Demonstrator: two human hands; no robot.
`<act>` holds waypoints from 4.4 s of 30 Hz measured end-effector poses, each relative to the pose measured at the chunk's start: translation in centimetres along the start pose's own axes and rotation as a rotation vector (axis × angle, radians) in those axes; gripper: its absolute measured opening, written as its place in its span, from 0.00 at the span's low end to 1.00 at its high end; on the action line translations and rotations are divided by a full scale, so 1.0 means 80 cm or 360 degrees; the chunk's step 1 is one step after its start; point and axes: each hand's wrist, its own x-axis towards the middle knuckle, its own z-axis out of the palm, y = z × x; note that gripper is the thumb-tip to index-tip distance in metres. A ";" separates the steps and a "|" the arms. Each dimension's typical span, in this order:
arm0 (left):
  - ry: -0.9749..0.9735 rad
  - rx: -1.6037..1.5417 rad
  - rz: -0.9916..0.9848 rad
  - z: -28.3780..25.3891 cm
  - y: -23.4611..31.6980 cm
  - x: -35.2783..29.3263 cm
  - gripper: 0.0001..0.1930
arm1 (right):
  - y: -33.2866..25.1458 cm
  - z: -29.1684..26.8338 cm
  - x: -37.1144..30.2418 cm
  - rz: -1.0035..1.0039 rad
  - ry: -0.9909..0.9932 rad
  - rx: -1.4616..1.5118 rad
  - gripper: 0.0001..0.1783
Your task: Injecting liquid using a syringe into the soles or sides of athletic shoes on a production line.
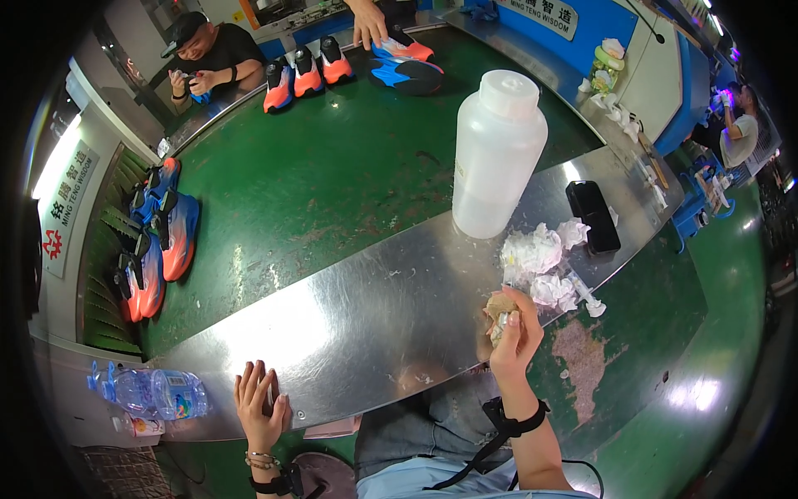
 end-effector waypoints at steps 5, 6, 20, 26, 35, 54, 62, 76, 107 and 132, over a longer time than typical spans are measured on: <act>0.0003 0.0001 -0.0001 0.000 0.000 0.000 0.20 | -0.002 -0.001 0.001 0.0007 -0.0013 -0.0030 0.18; 0.0006 0.0007 0.0005 0.000 0.000 0.000 0.20 | -0.003 0.000 0.001 0.0002 -0.0021 -0.0045 0.18; 0.0018 -0.0167 -0.0072 -0.013 -0.002 0.016 0.20 | 0.001 0.003 0.001 -0.0012 0.0002 0.0051 0.19; -0.0275 -0.1302 -0.0109 -0.025 0.065 0.197 0.15 | 0.009 -0.006 0.003 0.0004 0.0004 0.0031 0.19; -0.1284 -0.1781 -0.0888 0.117 0.219 0.458 0.29 | 0.007 -0.004 -0.001 -0.0043 -0.0026 -0.0136 0.18; -0.0937 -0.2098 -0.0808 0.056 0.135 0.330 0.22 | -0.053 -0.052 -0.008 0.0096 0.0069 0.0359 0.22; -0.0822 -0.2058 -0.1415 -0.100 0.032 -0.043 0.19 | -0.029 -0.056 -0.006 0.0319 0.0043 0.0459 0.28; 0.0513 -0.1631 0.0045 -0.076 0.072 0.070 0.29 | -0.113 -0.035 0.004 0.0513 -0.0292 0.0823 0.29; 0.0193 -0.1604 0.1136 -0.065 0.162 0.180 0.40 | -0.198 0.032 0.031 0.0068 -0.1089 0.1378 0.24; 0.0620 -0.1252 0.0333 -0.027 0.085 0.201 0.41 | -0.106 0.012 -0.029 0.0957 -0.1015 0.1469 0.37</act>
